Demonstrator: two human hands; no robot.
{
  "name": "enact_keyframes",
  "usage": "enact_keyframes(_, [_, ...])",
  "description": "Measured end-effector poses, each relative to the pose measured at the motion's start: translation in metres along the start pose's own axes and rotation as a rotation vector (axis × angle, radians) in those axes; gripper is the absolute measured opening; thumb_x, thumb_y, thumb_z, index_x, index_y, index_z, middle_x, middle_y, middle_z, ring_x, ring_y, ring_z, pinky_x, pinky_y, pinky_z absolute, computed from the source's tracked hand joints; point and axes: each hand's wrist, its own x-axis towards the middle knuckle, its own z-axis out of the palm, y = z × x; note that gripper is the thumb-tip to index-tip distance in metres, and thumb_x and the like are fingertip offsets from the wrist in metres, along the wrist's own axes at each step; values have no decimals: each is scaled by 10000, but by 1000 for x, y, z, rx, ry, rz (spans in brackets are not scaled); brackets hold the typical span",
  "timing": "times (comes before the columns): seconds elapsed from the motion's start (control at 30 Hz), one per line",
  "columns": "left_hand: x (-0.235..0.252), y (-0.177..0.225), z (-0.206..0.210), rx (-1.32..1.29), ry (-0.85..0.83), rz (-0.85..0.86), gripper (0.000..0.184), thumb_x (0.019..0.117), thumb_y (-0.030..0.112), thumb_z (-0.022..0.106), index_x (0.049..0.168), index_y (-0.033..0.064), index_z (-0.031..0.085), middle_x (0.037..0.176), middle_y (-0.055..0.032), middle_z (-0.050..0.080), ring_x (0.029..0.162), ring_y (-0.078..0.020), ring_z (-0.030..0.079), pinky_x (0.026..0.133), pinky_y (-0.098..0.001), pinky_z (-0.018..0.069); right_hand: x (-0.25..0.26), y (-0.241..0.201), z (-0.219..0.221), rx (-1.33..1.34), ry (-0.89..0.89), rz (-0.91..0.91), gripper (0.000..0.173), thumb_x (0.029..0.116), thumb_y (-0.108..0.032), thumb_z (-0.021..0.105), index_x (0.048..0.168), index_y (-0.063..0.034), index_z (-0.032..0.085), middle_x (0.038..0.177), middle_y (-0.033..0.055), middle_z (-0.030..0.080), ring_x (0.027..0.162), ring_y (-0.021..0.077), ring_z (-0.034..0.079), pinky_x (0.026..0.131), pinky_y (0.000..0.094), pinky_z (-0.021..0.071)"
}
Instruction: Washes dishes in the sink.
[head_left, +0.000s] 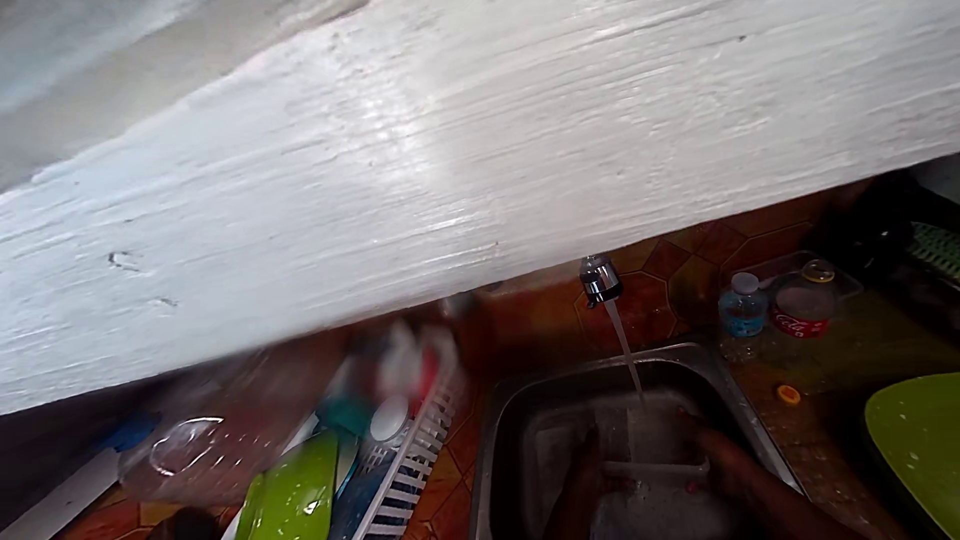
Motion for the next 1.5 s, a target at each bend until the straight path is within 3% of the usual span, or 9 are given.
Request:
enact_keyframes(0.13, [2,0,6,-88,-53,-25,653,1114,514,194,1533,33,335,1216,-274,638,839,-324,695,717,-442,583,-18,-33,2,-179,29,-152,611,1045,-477,556,1544,-176,375,1104,219,631,797,342,652,597,518,546])
enact_keyframes(0.23, [3,-5,10,-171,-114,-1,623,1119,494,213,1512,34,360,1192,-242,658,827,-294,705,719,-413,595,-33,-56,3,-427,-6,-412,612,1017,-379,649,1530,-132,424,1258,225,622,885,351,688,674,528,586])
enact_keyframes(0.43, [5,2,0,72,-44,317,558,1130,367,316,1547,-4,352,1538,-252,431,1381,-362,487,1105,-552,440,-38,-42,-1,-417,-100,-753,667,1013,-196,634,1604,-156,327,1479,172,524,902,255,702,725,431,605])
enact_keyframes(0.6, [-6,24,1,271,-69,363,484,1133,312,340,1414,-58,479,1276,-247,621,1021,-303,692,879,-461,585,-15,-18,-7,-82,-14,-488,428,1089,-206,501,1498,-101,432,1034,161,682,746,237,699,621,411,600])
enact_keyframes(0.77, [-9,34,7,470,-37,190,691,1121,481,193,1383,-77,506,1203,-274,641,839,-291,701,776,-428,586,-17,-10,-10,34,-21,-190,464,1104,-350,460,1522,-164,382,1176,203,637,901,345,698,617,520,587])
enact_keyframes(1.13, [-26,44,43,468,-234,154,514,1141,361,266,1411,-30,464,1164,-182,667,804,-200,694,748,-353,581,-72,-13,-38,22,150,-469,418,1077,-219,515,1466,-86,432,827,143,653,540,241,651,454,428,571])
enact_keyframes(1.23, [-21,36,48,368,-325,128,410,1134,240,330,1431,-23,434,1186,-170,633,815,-177,691,740,-332,592,-80,-13,-48,-113,202,-600,483,1036,-203,577,1479,-58,452,929,147,676,621,189,659,539,379,580])
enact_keyframes(1.33, [-15,38,48,414,-261,202,376,1105,150,401,1431,-28,462,1274,-220,613,977,-263,691,837,-422,589,-79,-7,-46,-222,224,-719,601,1001,-201,583,1544,-30,391,1270,219,641,1031,237,678,895,444,560])
enact_keyframes(1.5, [-30,58,39,775,14,420,373,1048,103,492,1388,-38,550,1301,-275,626,1222,-374,624,1067,-524,480,-42,-1,-27,-54,184,-637,502,1057,-159,513,1529,-37,394,1281,194,620,1027,211,661,888,405,558])
